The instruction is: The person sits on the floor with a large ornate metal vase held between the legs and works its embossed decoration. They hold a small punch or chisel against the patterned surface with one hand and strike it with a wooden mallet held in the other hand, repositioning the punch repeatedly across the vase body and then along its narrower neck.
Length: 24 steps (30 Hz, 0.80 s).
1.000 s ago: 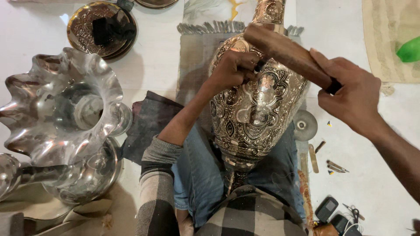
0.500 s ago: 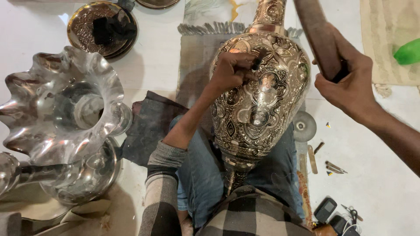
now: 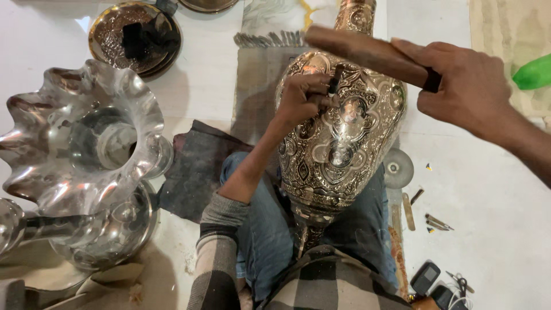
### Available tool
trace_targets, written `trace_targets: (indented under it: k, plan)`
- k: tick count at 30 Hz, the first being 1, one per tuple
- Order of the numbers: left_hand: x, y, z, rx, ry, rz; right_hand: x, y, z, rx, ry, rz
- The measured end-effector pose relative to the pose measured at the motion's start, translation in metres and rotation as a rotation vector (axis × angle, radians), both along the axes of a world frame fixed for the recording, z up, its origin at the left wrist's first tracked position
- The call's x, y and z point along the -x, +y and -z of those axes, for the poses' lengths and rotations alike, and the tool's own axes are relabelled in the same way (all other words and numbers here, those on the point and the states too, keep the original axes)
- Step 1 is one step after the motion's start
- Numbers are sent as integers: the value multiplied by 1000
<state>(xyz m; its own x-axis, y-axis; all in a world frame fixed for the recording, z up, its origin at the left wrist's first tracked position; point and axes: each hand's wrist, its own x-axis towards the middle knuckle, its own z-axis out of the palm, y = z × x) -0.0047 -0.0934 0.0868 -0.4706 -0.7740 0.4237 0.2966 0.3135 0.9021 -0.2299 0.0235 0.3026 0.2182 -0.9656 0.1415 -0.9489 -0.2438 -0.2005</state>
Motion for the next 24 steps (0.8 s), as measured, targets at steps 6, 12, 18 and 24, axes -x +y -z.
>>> trace_targets:
  k: [6,12,18,24]
  plan:
    - [-3,11,-3,-35,43,9,-11,-6,-7,-25,-30,-42]
    - [-3,22,-12,-185,-2,-95,-19,-12,-13,-54,50,-33]
    - [-1,32,-14,-141,-20,-248,-30,-26,-23,96,199,-167]
    - [3,36,-5,-60,81,-320,-42,-34,-29,-64,209,-105]
